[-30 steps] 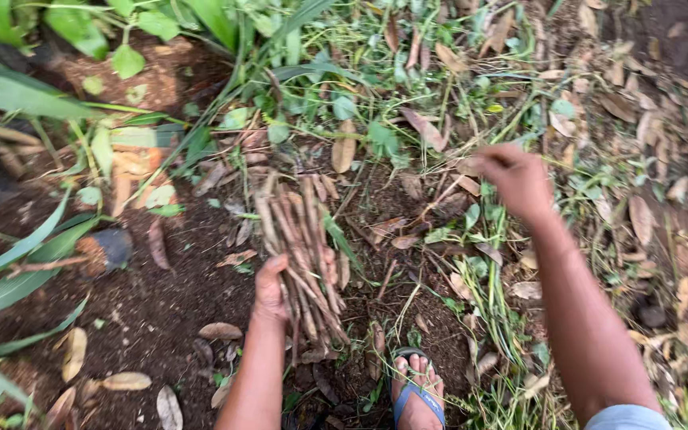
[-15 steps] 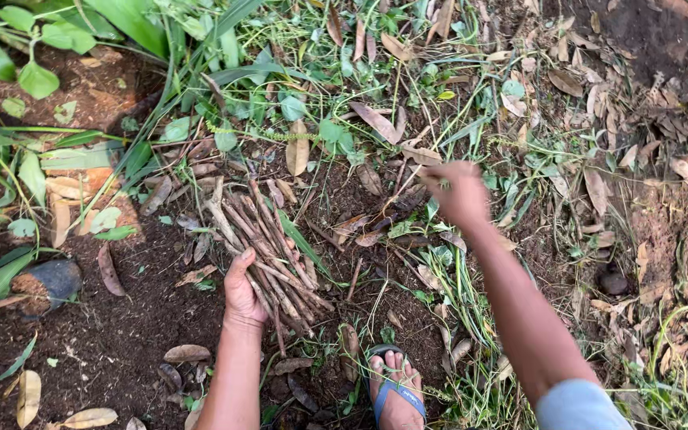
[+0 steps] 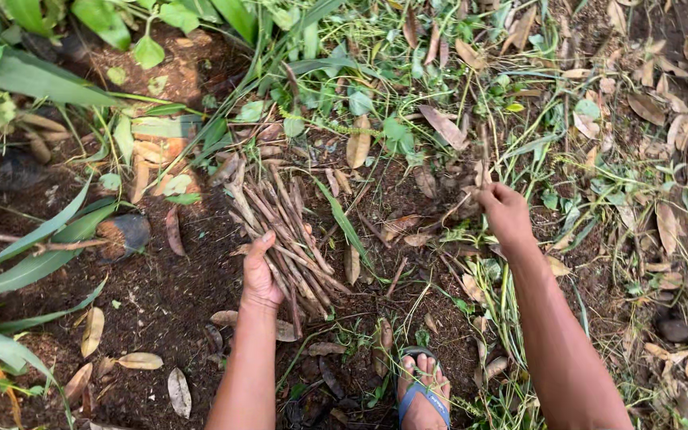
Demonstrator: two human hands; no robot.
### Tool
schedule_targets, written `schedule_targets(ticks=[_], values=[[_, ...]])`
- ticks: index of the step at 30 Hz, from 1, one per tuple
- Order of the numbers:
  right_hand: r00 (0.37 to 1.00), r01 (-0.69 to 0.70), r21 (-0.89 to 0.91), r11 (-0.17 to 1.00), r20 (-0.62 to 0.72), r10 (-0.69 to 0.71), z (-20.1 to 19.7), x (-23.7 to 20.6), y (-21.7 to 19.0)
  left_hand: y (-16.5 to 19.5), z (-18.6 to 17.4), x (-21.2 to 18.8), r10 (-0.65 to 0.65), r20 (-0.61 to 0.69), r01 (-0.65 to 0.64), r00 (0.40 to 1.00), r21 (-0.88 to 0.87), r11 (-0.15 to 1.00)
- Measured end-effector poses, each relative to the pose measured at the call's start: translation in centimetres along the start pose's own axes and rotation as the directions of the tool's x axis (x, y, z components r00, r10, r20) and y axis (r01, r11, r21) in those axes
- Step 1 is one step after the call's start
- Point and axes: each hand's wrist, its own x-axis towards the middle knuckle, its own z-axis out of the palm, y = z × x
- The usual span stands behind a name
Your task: The person walks through a garden area and clears weeds and dry leaves from the ground using their hands. They gather the debris into a pile and continue to clear the area around a small plant.
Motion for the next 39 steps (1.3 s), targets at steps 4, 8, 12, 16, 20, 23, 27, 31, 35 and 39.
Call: schedule_targets(ticks=[4,8,12,16,20,23,27,31,35,39], values=[[0.957,0.236,0.068,0.969,0.154,-0.244,3.0,-3.1,-3.9,1.3,-1.2,0.2,0.023,-0.027,-0.025,0.999,-0.08,0.996],[0.722,0.606,-0.355,0.712,0.621,-0.305,11.0,-4.5,-8.3,2.1,-2.0,-0.1,0.065,-0.081,-0.072,0.995,-0.094,0.993],[0.365,0.925,-0.24,0.295,0.782,-0.505,17.0,-5.3,-10.2,2.8,-2.8,-1.1,0.168,-0.087,-0.168,0.982,0.005,0.986],[0.63,0.769,-0.479,0.422,0.679,-0.377,15.8,-4.3,-10.0,3.6,-3.9,-1.5,0.19,-0.097,-0.195,0.977,-0.04,0.98],[0.954,0.298,0.323,0.898,-0.141,-0.265,7.3,-1.6,-8.9,3.7,-4.7,-1.1,0.154,-0.065,-0.158,0.986,-0.072,0.985],[0.934,0.332,0.704,0.628,-0.337,-0.116,-1.3,0.1,-7.2,3.1,-4.8,-0.9,0.133,-0.064,-0.137,0.989,-0.067,0.988],[0.938,0.343,0.926,0.156,-0.328,-0.114,-9.2,-0.2,-3.0,2.2,-4.4,-1.1,0.11,-0.051,-0.112,0.993,-0.052,0.992],[0.928,0.308,0.646,0.698,-0.365,-0.072,-10.9,-1.6,2.4,1.9,-3.6,-1.6,0.122,-0.052,-0.121,0.991,0.017,0.993],[0.932,-0.018,0.189,0.982,-0.352,0.085,-8.6,-1.1,6.2,1.7,-2.5,-1.8,0.139,-0.051,-0.137,0.989,0.042,0.99],[0.964,-0.057,-0.316,0.947,-0.263,-0.03,-5.3,1.7,7.1,0.7,-0.8,-1.5,0.094,-0.036,-0.092,0.995,0.052,0.994]])
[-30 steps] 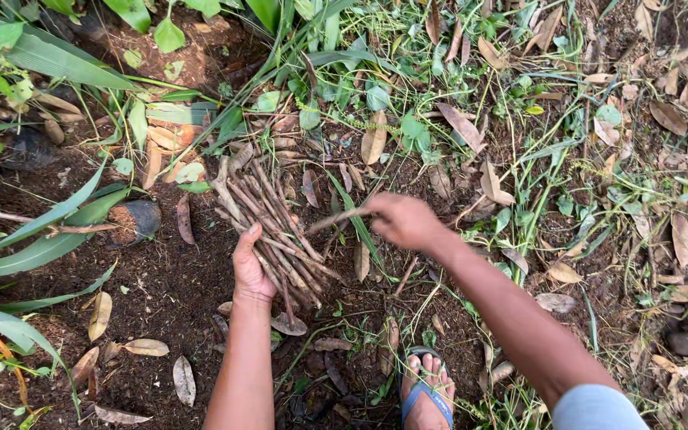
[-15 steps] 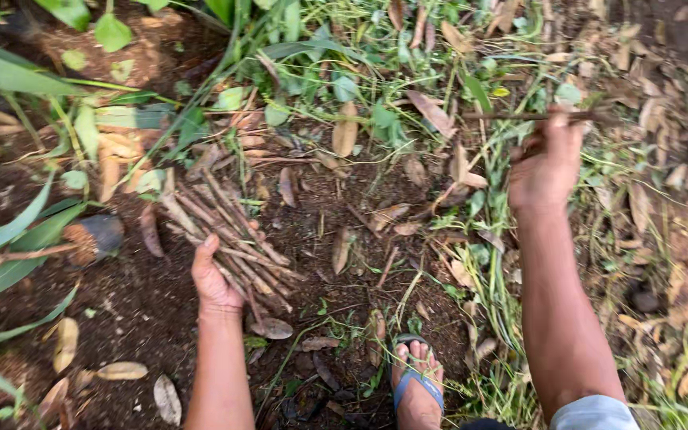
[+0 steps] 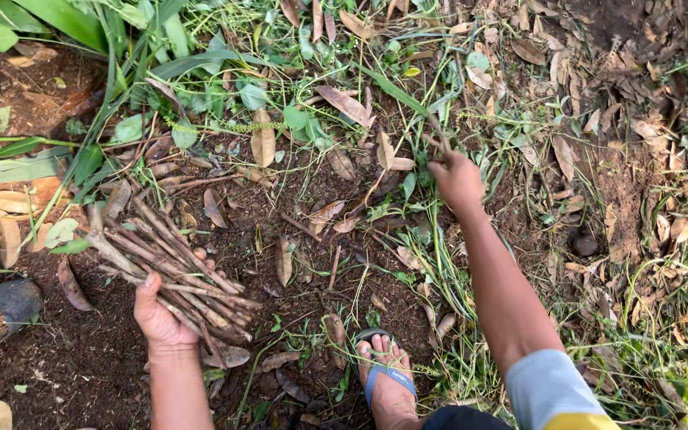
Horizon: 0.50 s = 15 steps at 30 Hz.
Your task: The person walks through a garden area and clears weeds and dry leaves from the ground using their hands. They gather the debris into a pile and continue to clear the area around a small plant.
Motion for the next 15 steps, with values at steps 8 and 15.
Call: schedule_targets(ticks=[8,15], values=[[0.957,0.01,0.582,0.813,-0.241,0.16,-2.0,2.0,-1.5,-1.5,1.7,-0.1,-0.018,0.044,0.018,0.999,0.002,1.0],[0.868,0.294,0.751,0.592,-0.469,0.164,-11.7,0.6,0.3,-1.9,1.3,0.0,-0.045,0.047,0.046,0.998,-0.016,0.999]])
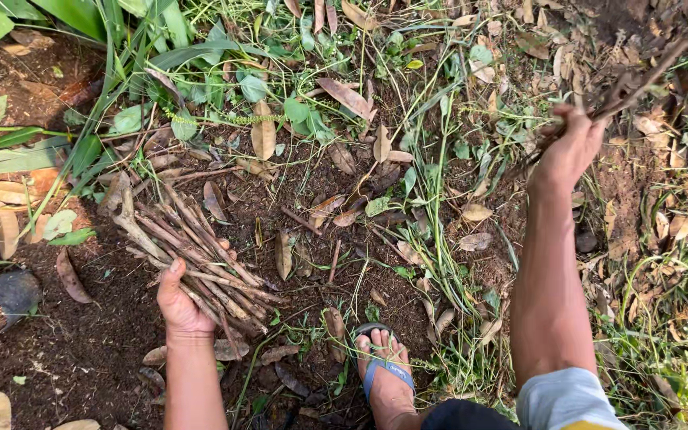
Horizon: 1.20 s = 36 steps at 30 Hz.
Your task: The person walks through a garden area and clears weeds and dry leaves from the ground using their hands. They gather the debris into a pile and continue to clear the area around a small plant.
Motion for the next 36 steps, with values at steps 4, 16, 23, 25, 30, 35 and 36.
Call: schedule_targets(ticks=[4,16,23,25,30,35,36], values=[[0.896,-0.072,-0.634,0.77,0.298,0.328,-0.6,-2.7,0.8,-0.4,0.1,0.4,-0.013,-0.01,0.013,1.0,-0.008,1.0],[0.651,-0.215,-0.794,0.569,0.318,0.689,-0.9,-6.4,2.8,0.2,0.7,-0.2,-0.022,-0.011,0.022,1.0,-0.021,1.0],[0.791,-0.176,-0.631,0.755,0.366,0.49,-5.2,-3.6,1.1,0.5,1.9,-0.5,-0.009,-0.019,0.009,1.0,-0.018,1.0],[0.709,-0.02,-0.879,0.476,0.324,0.627,-6.1,-2.6,1.1,0.6,2.1,-0.5,-0.003,-0.009,0.003,1.0,-0.011,1.0],[0.816,0.126,-0.883,0.451,0.351,0.46,-8.6,1.2,0.5,1.1,2.3,-0.6,0.018,0.05,-0.019,0.999,0.005,1.0],[0.958,-0.066,-0.708,0.704,0.151,0.242,-11.2,3.5,-1.5,1.2,1.9,-0.4,0.035,0.017,-0.035,0.999,0.0,0.999],[0.993,0.026,-0.457,0.889,0.117,0.031,-11.4,3.5,-2.0,1.2,1.8,-0.4,0.029,0.007,-0.029,1.0,-0.002,1.0]])
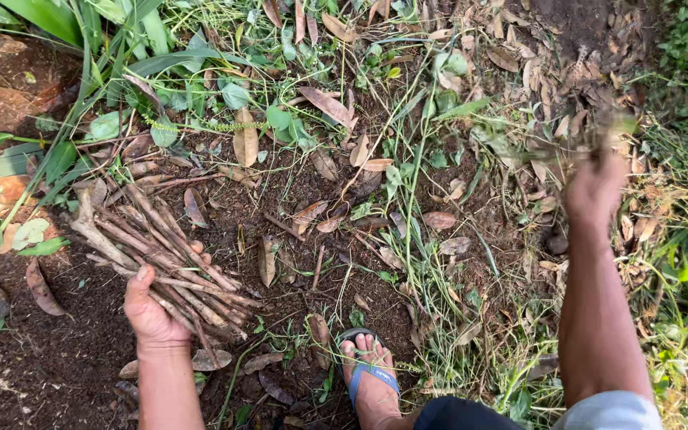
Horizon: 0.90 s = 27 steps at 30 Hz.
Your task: The person walks through a garden area and clears weeds and dry leaves from the ground using their hands. They gather the debris into a pile and continue to clear the area around a small plant.
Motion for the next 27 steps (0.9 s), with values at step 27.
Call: schedule_targets(ticks=[27], values=[[0.497,0.622,-0.517,0.588,0.841,0.214,17.5,-22.8,-6.5,0.2,-1.3,0.5,-0.049,-0.007,0.048,0.999,-0.046,0.998]])
